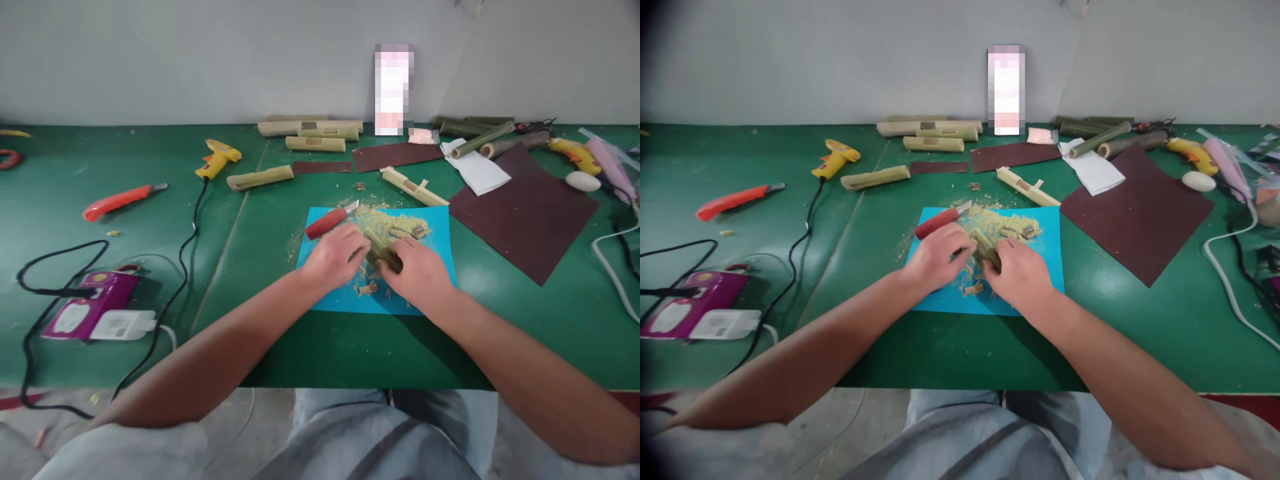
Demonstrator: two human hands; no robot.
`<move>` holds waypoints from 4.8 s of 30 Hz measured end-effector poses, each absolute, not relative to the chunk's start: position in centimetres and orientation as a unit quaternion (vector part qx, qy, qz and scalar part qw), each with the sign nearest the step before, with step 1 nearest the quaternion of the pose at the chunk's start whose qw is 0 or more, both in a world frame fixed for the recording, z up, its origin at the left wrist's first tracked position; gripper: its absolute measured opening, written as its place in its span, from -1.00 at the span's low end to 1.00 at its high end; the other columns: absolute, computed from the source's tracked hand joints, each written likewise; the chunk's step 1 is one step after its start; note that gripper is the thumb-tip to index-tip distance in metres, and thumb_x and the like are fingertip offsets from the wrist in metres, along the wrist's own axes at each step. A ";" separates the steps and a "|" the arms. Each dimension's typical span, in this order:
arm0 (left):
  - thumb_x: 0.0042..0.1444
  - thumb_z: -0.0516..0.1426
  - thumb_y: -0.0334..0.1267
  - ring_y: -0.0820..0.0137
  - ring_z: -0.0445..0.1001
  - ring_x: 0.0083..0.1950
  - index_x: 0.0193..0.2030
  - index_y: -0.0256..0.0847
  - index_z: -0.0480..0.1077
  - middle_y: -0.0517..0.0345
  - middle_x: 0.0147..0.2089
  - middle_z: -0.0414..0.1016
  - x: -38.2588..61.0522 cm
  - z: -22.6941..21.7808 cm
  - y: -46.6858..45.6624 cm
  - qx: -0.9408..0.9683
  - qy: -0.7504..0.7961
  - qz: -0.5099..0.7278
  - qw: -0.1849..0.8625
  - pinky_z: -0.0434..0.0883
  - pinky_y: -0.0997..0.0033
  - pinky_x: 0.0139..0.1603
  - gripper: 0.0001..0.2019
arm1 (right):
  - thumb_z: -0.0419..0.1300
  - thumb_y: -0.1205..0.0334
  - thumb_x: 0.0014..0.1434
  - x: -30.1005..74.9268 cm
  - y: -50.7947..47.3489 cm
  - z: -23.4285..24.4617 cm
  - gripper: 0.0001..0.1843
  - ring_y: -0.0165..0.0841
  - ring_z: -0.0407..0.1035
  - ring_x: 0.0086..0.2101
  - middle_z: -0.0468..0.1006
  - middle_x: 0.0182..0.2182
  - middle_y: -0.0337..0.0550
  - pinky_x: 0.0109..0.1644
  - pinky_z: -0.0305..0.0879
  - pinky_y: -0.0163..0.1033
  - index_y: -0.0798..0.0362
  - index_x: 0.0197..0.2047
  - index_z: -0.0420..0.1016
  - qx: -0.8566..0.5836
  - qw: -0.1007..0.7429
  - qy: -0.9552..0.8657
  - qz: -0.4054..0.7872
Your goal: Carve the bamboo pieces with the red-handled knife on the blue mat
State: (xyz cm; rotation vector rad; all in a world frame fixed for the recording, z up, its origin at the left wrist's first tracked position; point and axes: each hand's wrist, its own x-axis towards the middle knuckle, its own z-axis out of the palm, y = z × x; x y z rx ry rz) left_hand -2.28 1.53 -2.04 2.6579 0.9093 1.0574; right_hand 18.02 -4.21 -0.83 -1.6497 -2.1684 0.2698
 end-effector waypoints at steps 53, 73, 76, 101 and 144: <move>0.41 0.04 -0.33 0.36 0.41 -0.28 -0.36 -0.23 0.43 0.09 -0.36 0.43 -1.2 -1.7 -0.8 0.904 0.274 0.323 0.064 0.43 0.32 -0.24 -0.72 | 0.16 0.20 0.27 18.1 -5.6 0.4 -0.81 -0.37 0.31 -0.38 0.49 -0.36 -0.14 -0.31 0.04 -0.21 0.05 -0.38 0.46 -0.601 0.131 -0.774 0.151; 0.38 0.05 -0.31 0.35 0.45 -0.27 -0.37 -0.22 0.43 0.11 -0.37 0.46 -1.8 -1.6 -0.3 0.882 0.315 0.347 0.052 0.46 0.28 -0.19 -0.73 | 0.19 0.20 0.24 17.7 -5.6 0.9 -0.85 -0.33 0.36 -0.35 0.53 -0.30 -0.08 -0.29 0.11 -0.21 0.06 -0.34 0.49 -0.610 0.103 -0.770 0.153; 0.40 0.04 -0.29 0.37 0.46 -0.27 -0.34 -0.22 0.45 0.09 -0.34 0.48 -1.9 -1.4 -0.5 0.906 0.278 0.306 0.091 0.45 0.33 -0.23 -0.72 | 0.18 0.22 0.24 17.7 -5.6 1.0 -0.85 -0.33 0.36 -0.34 0.53 -0.32 -0.09 -0.28 0.12 -0.21 0.06 -0.35 0.48 -0.604 0.106 -0.775 0.157; 0.35 0.12 -0.28 0.28 0.58 -0.10 -0.19 -0.24 0.53 0.03 -0.22 0.58 -3.7 -2.2 2.6 0.867 0.329 0.372 0.048 0.55 0.12 0.07 -0.84 | 0.25 0.08 0.23 18.2 -6.4 2.0 -0.78 -0.27 0.43 -0.35 0.58 -0.29 -0.04 -0.37 0.06 -0.19 0.07 -0.21 0.49 -0.624 0.037 -0.767 0.143; 0.39 0.05 -0.30 0.37 0.42 -0.29 -0.37 -0.22 0.43 0.10 -0.37 0.45 -1.0 -1.7 -1.0 0.898 0.290 0.318 0.092 0.42 0.33 -0.25 -0.72 | 0.16 0.22 0.24 17.9 -5.9 0.9 -0.89 -0.30 0.37 -0.32 0.51 -0.29 -0.07 -0.31 0.11 -0.19 0.05 -0.31 0.43 -0.610 0.114 -0.769 0.152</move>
